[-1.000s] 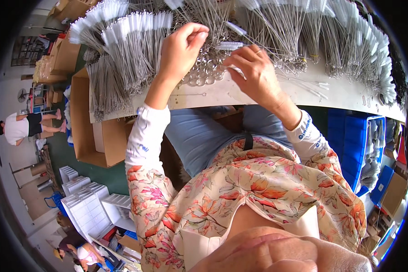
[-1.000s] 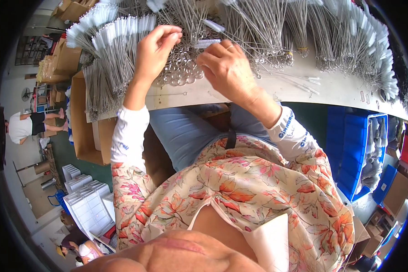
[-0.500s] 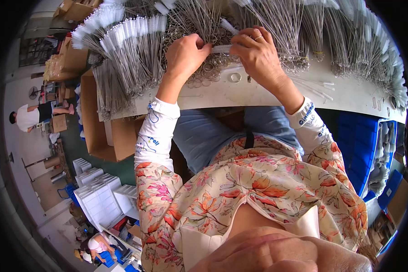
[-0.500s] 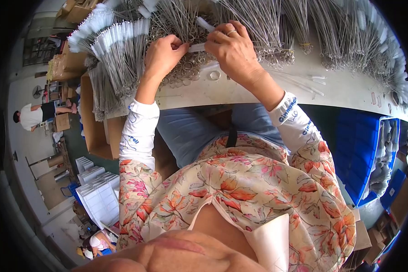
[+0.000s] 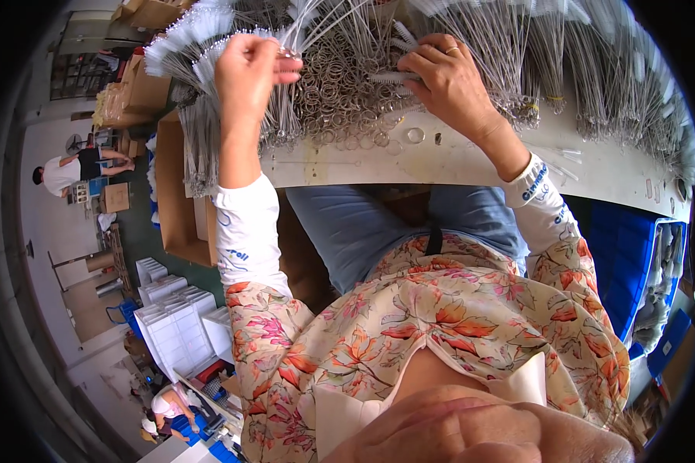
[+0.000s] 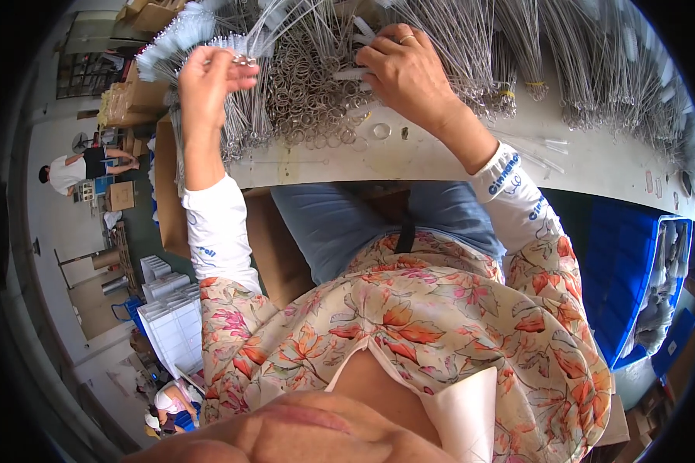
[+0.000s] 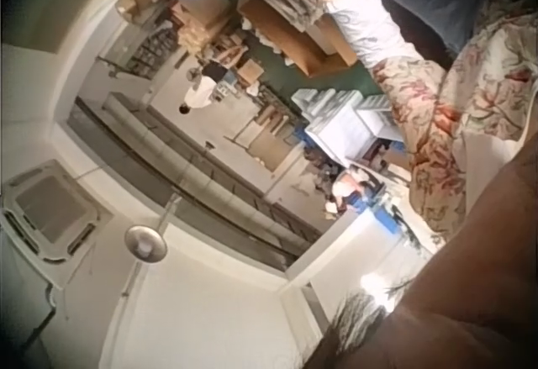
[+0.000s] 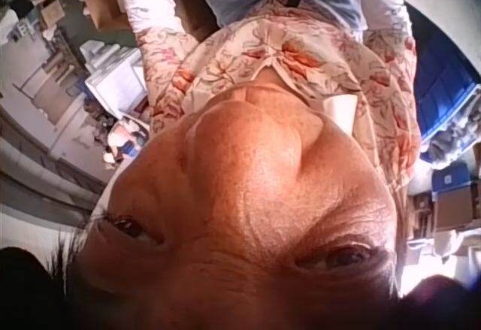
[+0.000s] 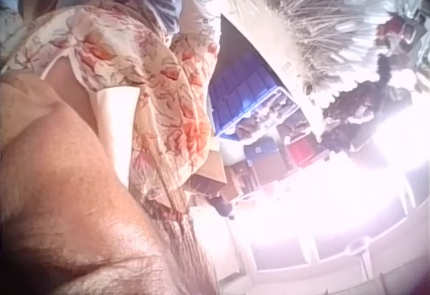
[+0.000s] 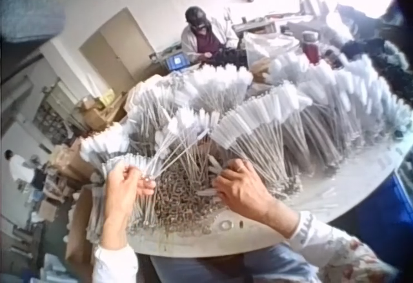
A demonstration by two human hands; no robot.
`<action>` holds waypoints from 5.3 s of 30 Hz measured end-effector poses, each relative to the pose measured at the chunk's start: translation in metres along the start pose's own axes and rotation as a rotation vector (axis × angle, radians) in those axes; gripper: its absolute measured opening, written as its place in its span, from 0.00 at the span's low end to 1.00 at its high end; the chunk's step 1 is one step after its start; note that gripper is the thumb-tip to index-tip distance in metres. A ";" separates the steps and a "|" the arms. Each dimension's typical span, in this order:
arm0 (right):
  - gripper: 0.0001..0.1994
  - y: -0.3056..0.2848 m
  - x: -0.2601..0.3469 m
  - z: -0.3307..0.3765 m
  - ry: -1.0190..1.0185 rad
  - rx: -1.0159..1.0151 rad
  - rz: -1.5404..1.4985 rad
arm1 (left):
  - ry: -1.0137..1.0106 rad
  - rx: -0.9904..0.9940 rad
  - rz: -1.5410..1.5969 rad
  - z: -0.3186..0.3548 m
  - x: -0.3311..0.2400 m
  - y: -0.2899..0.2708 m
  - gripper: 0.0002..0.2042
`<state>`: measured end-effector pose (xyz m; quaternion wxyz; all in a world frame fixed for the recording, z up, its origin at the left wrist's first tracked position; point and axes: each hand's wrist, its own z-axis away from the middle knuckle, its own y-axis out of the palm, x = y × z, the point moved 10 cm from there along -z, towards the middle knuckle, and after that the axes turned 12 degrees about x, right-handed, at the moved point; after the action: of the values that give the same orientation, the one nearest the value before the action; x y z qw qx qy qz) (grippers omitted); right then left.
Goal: Assembling white bottle brushes by threading them onto metal rings in a factory production setting.
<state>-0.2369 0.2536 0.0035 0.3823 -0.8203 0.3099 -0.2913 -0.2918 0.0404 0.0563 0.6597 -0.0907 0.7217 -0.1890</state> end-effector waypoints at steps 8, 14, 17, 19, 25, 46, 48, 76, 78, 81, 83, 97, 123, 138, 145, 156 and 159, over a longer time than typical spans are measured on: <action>0.18 0.006 0.018 -0.034 -0.101 -0.034 0.105 | 0.076 0.043 0.126 -0.055 -0.033 -0.035 0.09; 0.21 0.051 0.005 -0.032 -0.078 0.167 0.017 | 0.095 -0.111 -0.324 -0.103 -0.112 -0.048 0.06; 0.23 0.050 0.003 -0.028 -0.055 0.203 0.058 | 0.203 -0.370 -0.780 -0.089 -0.181 -0.066 0.05; 0.24 0.047 0.014 -0.032 -0.085 0.203 0.048 | 0.247 -0.461 -0.794 -0.074 -0.215 -0.103 0.05; 0.24 0.034 0.018 -0.029 -0.079 0.227 0.013 | 0.460 -0.395 -0.450 -0.029 -0.228 -0.162 0.05; 0.18 0.122 0.239 0.067 0.691 1.009 -2.653 | 0.613 0.384 -0.858 0.266 -0.067 0.060 0.15; 0.15 0.126 0.242 0.066 0.642 1.011 -2.564 | 0.508 0.431 -0.667 0.281 -0.044 0.069 0.18; 0.10 0.150 0.197 0.075 0.467 0.868 -2.007 | -0.181 -0.390 0.701 0.276 0.125 0.054 0.14; 0.10 0.152 0.195 0.074 0.470 0.858 -1.999 | -0.186 -0.403 0.684 0.276 0.125 0.054 0.14; 0.10 0.152 0.193 0.074 0.488 0.832 -2.022 | -0.178 -0.418 0.661 0.275 0.125 0.053 0.14; 0.09 0.150 0.191 0.071 0.480 0.827 -2.011 | -0.155 -0.408 0.753 0.273 0.126 0.056 0.12; 0.12 0.141 0.185 0.063 0.328 0.800 -1.844 | -0.203 -0.453 0.704 0.277 0.131 0.055 0.06; 0.09 0.145 0.197 0.074 0.488 0.764 -2.034 | -0.130 -0.329 0.585 0.279 0.117 0.058 0.20; 0.08 0.138 0.195 0.070 0.502 0.709 -2.083 | -0.120 -0.405 0.455 0.279 0.108 0.047 0.21; 0.09 0.139 0.186 0.070 0.434 0.601 -1.966 | -0.090 -0.531 0.331 0.290 0.116 0.035 0.16; 0.09 0.140 0.184 0.074 0.472 0.585 -1.931 | -0.073 -0.648 0.553 0.300 0.128 0.026 0.09; 0.10 0.142 0.184 0.075 0.465 0.610 -1.920 | -0.084 -0.655 0.582 0.301 0.128 0.027 0.06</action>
<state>-0.1065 0.0790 -0.1072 0.1112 -0.5136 -0.4959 -0.6913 -0.0061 -0.0297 -0.0892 0.6508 -0.0954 0.7115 0.2474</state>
